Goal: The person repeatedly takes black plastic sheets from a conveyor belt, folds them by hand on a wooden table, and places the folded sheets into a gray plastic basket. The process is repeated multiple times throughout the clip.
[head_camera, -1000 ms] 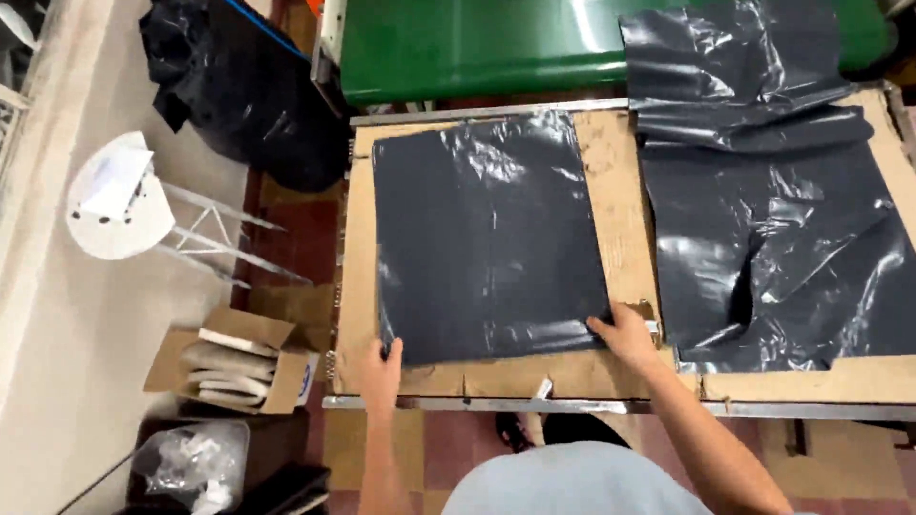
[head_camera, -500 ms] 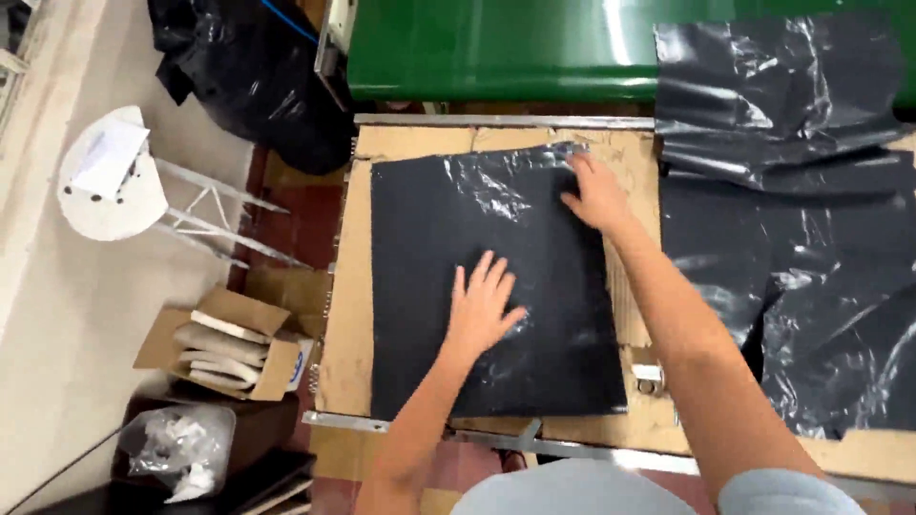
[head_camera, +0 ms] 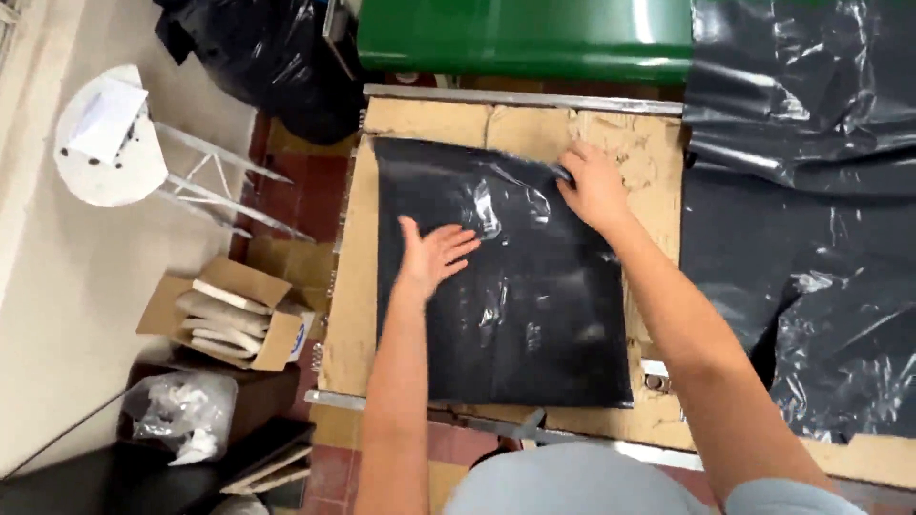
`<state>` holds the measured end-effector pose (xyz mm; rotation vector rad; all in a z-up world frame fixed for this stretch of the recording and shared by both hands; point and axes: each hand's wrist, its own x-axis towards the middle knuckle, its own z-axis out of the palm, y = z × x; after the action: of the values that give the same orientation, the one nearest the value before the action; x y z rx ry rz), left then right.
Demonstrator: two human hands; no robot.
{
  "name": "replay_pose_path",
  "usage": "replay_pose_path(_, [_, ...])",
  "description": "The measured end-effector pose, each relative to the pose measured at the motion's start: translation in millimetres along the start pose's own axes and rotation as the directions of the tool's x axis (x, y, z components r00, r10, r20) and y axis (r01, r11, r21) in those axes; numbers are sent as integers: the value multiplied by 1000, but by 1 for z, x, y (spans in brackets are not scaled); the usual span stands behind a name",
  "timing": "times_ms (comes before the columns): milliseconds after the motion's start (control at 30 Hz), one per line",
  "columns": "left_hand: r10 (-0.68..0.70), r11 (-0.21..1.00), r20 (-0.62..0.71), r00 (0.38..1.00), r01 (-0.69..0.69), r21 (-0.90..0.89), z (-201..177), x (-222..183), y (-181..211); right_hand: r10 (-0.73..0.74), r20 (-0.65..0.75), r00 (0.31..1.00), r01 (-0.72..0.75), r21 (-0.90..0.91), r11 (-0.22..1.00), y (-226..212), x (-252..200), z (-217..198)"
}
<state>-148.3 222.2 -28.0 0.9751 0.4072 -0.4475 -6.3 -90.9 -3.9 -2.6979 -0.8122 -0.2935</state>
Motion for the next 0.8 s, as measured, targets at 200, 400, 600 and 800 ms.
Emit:
replay_pose_path(200, [-111,924,144,983,156,-349,-76,-39,16,-191,-144,971,209,123,970,-87,-174,-57])
replay_pose_path(400, [2,996,-249,969,-23,-82,-190,-30,-53,-193,-104,976,204,107,973,-125,-272,-33])
replay_pose_path(600, [625,515,-376,684,1,857,-37,-115,-30,-92,-23,995,95,121,988,-146,-259,-68])
replay_pose_path(800, [667,-331,291,685,-77,940,63,-88,-107,-68,-217,974,123,253,960,-214,-159,-7])
